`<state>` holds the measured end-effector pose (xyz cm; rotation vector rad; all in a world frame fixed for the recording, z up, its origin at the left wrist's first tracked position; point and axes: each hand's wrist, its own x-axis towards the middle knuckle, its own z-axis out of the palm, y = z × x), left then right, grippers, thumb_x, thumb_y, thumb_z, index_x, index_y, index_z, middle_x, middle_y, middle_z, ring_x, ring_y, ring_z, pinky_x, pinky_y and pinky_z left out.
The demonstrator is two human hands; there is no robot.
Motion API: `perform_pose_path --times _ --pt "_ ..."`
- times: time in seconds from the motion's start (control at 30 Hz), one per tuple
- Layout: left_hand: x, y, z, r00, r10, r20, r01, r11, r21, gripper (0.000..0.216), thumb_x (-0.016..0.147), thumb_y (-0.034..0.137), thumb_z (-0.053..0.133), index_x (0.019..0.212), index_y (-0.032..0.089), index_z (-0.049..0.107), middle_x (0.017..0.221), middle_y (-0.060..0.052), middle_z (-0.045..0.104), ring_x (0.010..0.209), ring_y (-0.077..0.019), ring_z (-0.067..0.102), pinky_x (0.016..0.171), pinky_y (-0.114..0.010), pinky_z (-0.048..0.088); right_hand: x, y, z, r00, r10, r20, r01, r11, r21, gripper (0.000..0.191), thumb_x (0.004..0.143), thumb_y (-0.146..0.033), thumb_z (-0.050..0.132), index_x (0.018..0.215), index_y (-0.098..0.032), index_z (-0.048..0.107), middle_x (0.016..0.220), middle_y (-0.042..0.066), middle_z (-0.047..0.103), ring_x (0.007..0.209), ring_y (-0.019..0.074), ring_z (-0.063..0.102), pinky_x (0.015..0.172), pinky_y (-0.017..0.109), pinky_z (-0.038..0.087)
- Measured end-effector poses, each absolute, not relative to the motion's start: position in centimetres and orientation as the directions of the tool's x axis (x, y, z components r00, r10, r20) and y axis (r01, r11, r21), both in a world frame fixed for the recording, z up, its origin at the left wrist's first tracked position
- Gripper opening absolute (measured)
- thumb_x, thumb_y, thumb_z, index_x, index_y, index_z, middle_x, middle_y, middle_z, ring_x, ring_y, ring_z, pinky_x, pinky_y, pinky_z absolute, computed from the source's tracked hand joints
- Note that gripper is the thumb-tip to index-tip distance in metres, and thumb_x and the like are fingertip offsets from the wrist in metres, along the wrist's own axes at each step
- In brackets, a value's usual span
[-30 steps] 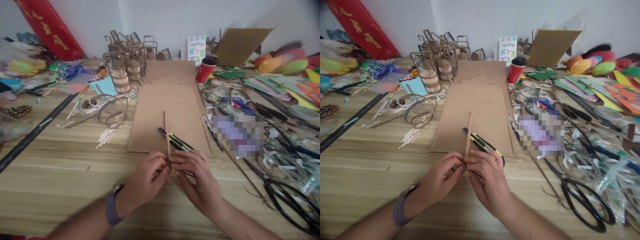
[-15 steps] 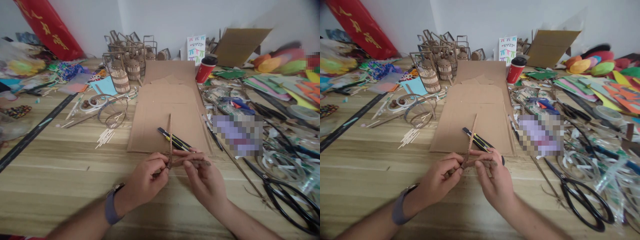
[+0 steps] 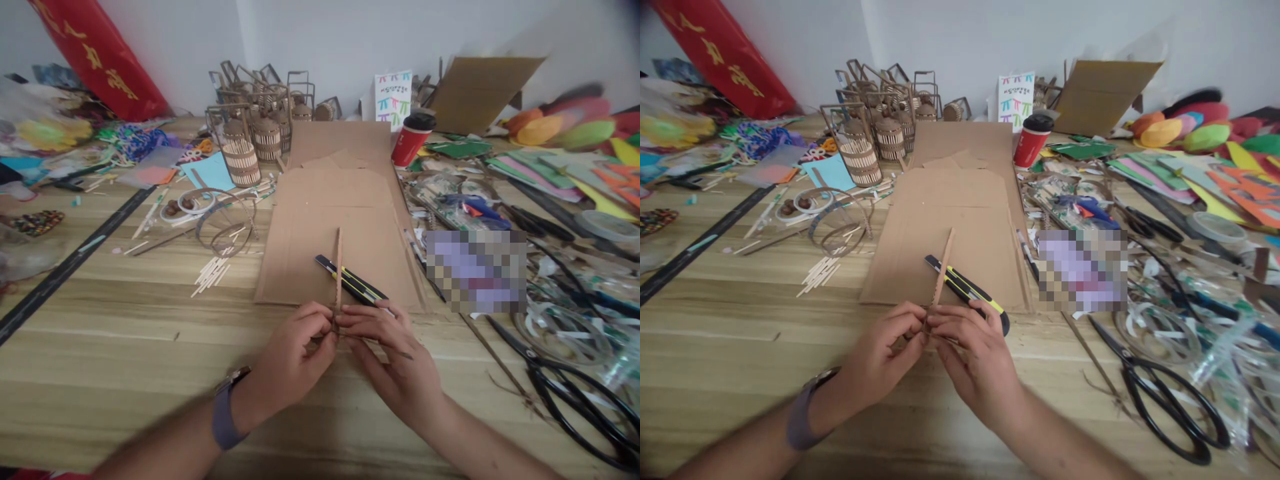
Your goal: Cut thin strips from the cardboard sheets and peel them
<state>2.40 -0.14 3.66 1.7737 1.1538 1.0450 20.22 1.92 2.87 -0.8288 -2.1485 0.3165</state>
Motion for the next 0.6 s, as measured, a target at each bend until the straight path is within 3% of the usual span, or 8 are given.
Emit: perform_pose_path --times 0.23,0.43,0.6 --pt "2.24 -0.15 3.82 0.275 0.939 0.206 0.305 -0.288 0.908 0.019 0.087 0.012 0.046 0.07 0.017 0.053 0.083 -0.003 0.059 0.077 -0.0128 0.056 0.068 -0.021 0.043 20.45 2.05 3.25 -0.39 0.716 0.579 0.462 0.696 -0.549 0.015 0.092 -0.016 0.052 0.096 -0.028 0.06 0.088 0.0 0.076 0.094 0.0209 0.072 0.092 0.043 0.045" --pt "1.98 0.0 3.79 0.311 0.927 0.209 0.298 -0.304 0.905 0.02 0.086 0.014 0.047 0.066 0.018 0.049 0.085 -0.004 0.061 0.078 -0.0133 0.057 0.069 -0.023 0.043 20.39 2.11 3.28 -0.262 0.851 0.456 0.368 0.525 -0.768 0.012 0.095 -0.022 0.05 0.09 -0.025 0.061 0.092 0.005 0.074 0.091 0.0203 0.072 0.074 0.033 0.056" --pt "1.92 0.03 3.29 0.277 0.949 0.151 0.284 -0.231 0.931 0.016 0.091 0.025 0.051 0.078 0.017 0.058 0.093 -0.005 0.06 0.085 -0.0154 0.058 0.072 -0.025 0.046 20.21 1.76 3.32 -0.34 0.735 0.586 0.459 0.674 -0.579 0.015 0.093 -0.017 0.05 0.094 -0.028 0.059 0.085 -0.001 0.075 0.089 0.0204 0.073 0.09 0.041 0.047"
